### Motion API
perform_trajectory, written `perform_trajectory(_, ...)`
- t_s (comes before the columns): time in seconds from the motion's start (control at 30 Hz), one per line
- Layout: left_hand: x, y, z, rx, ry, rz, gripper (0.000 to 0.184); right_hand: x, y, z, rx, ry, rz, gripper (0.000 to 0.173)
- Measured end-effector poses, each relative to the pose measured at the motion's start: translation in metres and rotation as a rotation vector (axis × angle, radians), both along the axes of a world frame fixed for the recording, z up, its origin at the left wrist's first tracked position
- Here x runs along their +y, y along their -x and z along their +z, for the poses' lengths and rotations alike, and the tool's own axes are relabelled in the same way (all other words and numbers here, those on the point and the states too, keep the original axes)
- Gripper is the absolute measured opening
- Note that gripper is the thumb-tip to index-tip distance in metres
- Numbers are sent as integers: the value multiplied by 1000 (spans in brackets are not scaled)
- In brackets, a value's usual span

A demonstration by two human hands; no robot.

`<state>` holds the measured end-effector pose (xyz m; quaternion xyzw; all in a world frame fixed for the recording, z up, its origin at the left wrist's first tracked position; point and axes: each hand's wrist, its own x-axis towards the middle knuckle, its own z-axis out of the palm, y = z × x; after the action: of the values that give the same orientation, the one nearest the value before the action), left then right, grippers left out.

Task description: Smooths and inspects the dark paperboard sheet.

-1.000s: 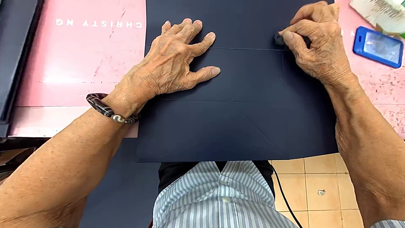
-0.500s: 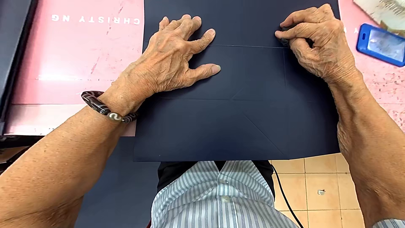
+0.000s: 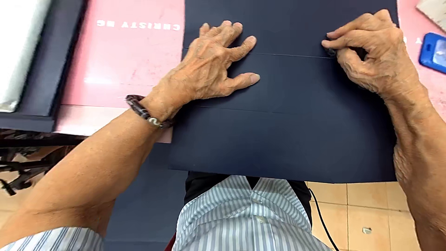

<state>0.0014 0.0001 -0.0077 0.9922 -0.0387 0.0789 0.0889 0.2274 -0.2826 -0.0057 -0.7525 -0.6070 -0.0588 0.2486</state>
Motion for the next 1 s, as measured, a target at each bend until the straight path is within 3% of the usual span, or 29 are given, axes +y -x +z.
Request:
perform_trajectory(0.1,10,7,13,77,66,5,88,3,1,-1,-22,3,-23,37)
perform_trajectory(0.27,18,37,24,-11,-109,220,97,1,-2,-3,-27,10,-23,38)
perform_trajectory(0.37,23,45,20,74,-48,219,97,-1,-7,-7,-63,6,-1,37)
perform_trajectory(0.57,52,42,19,30,140,24,58,7,12,1,-59,42,0,37)
perform_trajectory(0.8,54,40,25,59,290,111,105,71,45,7,-65,5,195,35)
perform_trajectory(0.9,51,41,19,21,280,147,105,112,65,3,-70,-49,305,29)
perform_trajectory(1.0,52,46,17,-9,192,197,108,113,66,3,-76,-74,331,25)
